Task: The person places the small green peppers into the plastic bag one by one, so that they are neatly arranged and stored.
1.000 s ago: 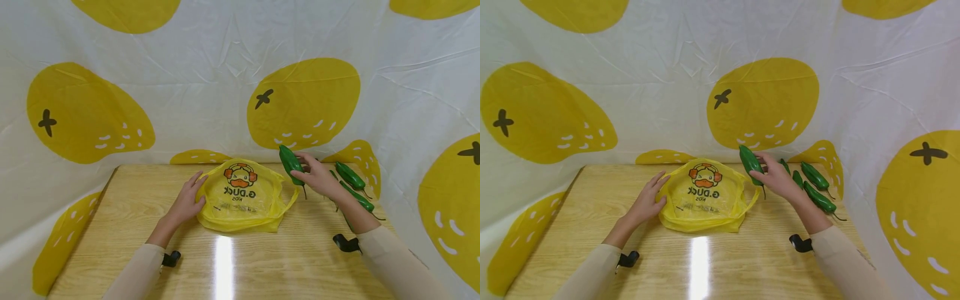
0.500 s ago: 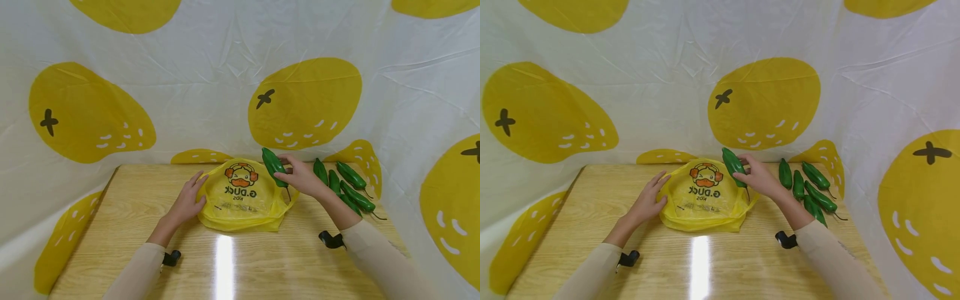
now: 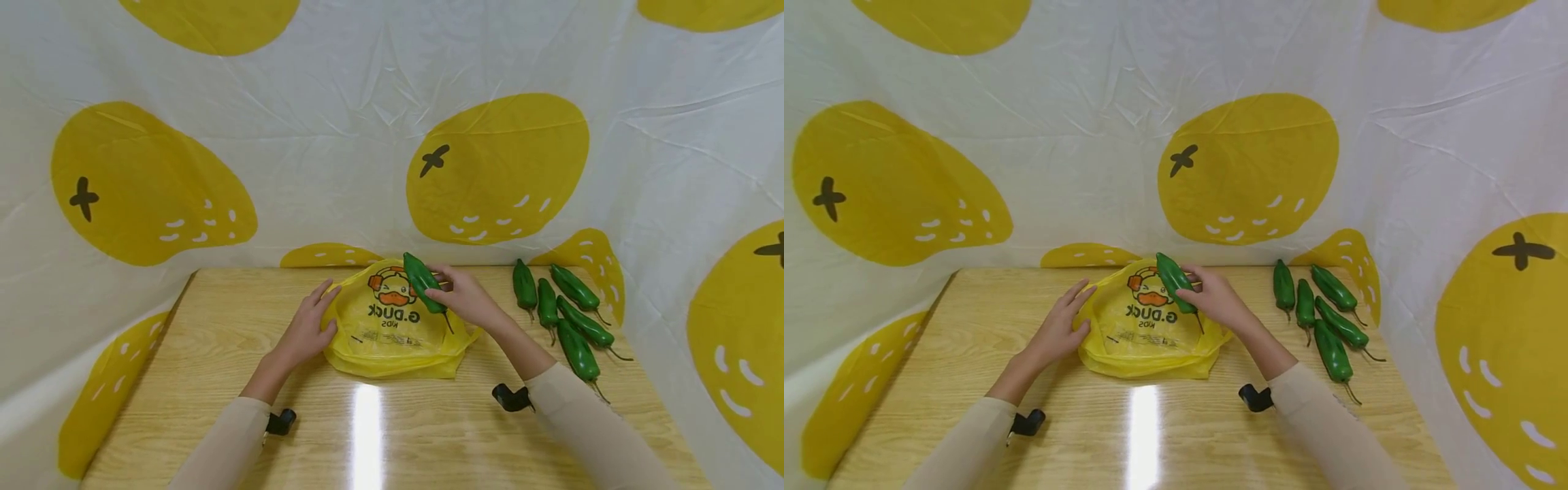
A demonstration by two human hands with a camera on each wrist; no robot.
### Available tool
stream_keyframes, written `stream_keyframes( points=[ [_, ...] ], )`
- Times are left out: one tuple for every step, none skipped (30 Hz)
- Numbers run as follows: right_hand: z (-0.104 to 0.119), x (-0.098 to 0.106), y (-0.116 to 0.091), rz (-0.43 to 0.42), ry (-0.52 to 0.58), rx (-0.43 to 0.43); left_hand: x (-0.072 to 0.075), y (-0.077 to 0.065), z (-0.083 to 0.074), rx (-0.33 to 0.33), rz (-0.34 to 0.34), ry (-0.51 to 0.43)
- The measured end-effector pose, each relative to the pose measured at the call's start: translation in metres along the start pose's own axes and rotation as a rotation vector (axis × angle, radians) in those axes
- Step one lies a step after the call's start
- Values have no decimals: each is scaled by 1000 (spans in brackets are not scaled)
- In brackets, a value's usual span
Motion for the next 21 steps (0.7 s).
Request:
stream_keyframes(
  points=[
    [1, -2, 1, -2, -15, 1, 0, 0, 0, 1, 0, -3],
    [1, -4, 1, -3, -21, 1, 0, -1, 0, 2, -1, -4],
    [2, -6, 2, 0, -23, 5, 0, -1, 0, 1, -1, -4],
    [2, -8, 3, 2, -24, 7, 0, -1, 0, -2, -2, -4],
    [2, -10, 4, 7, -32, 8, 0, -1, 0, -4, -2, -3],
    [1, -12, 5, 13, -36, 8, 0, -1, -1, -8, -3, -1],
    [1, -14, 6, 21, -39, 6, 0, -1, -1, -9, -2, 1],
    [0, -17, 7, 33, -37, 1, 0, 0, -1, -10, -1, 3],
    [0, -20, 8, 47, -34, -4, -1, 0, -1, -10, 1, 5],
    [0, -22, 9, 58, -38, -7, -1, 0, -1, -9, 2, 7],
    [0, -24, 10, 69, -41, -12, -1, 0, -1, -5, 3, 7],
    [0, -27, 11, 82, -42, -15, -1, 1, 0, -3, 3, 8],
    [1, -29, 11, 97, -41, -19, -1, 1, 0, 1, 4, 10],
    [2, -32, 13, 109, -42, -23, -1, 1, 0, 4, 5, 8],
    [4, -33, 14, 117, -52, -20, -2, 2, 0, 7, 6, 9],
    [5, -35, 16, 123, -60, -17, -2, 2, 0, 9, 7, 9],
    [6, -37, 17, 129, -63, -18, -2, 2, 1, 11, 8, 10],
    [7, -39, 19, 135, -65, -18, -2, 2, 1, 12, 8, 12],
    [8, -40, 21, 140, -64, -18, -2, 2, 1, 15, 10, 11],
    [8, -42, 23, 146, -63, -21, -2, 2, 1, 15, 9, 9],
    [7, -44, 25, 151, -64, -23, -3, 2, 1, 16, 10, 9]
  ],
)
Point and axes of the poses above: each hand's wrist, its own y-axis towards the middle knuckle, its own x-axis out of the back of the hand, z = x × y, the point moved 8 cm from there along y, towards the middle knuckle, and after that the axes turned 9 degrees about -y, right-handed, at the moved point
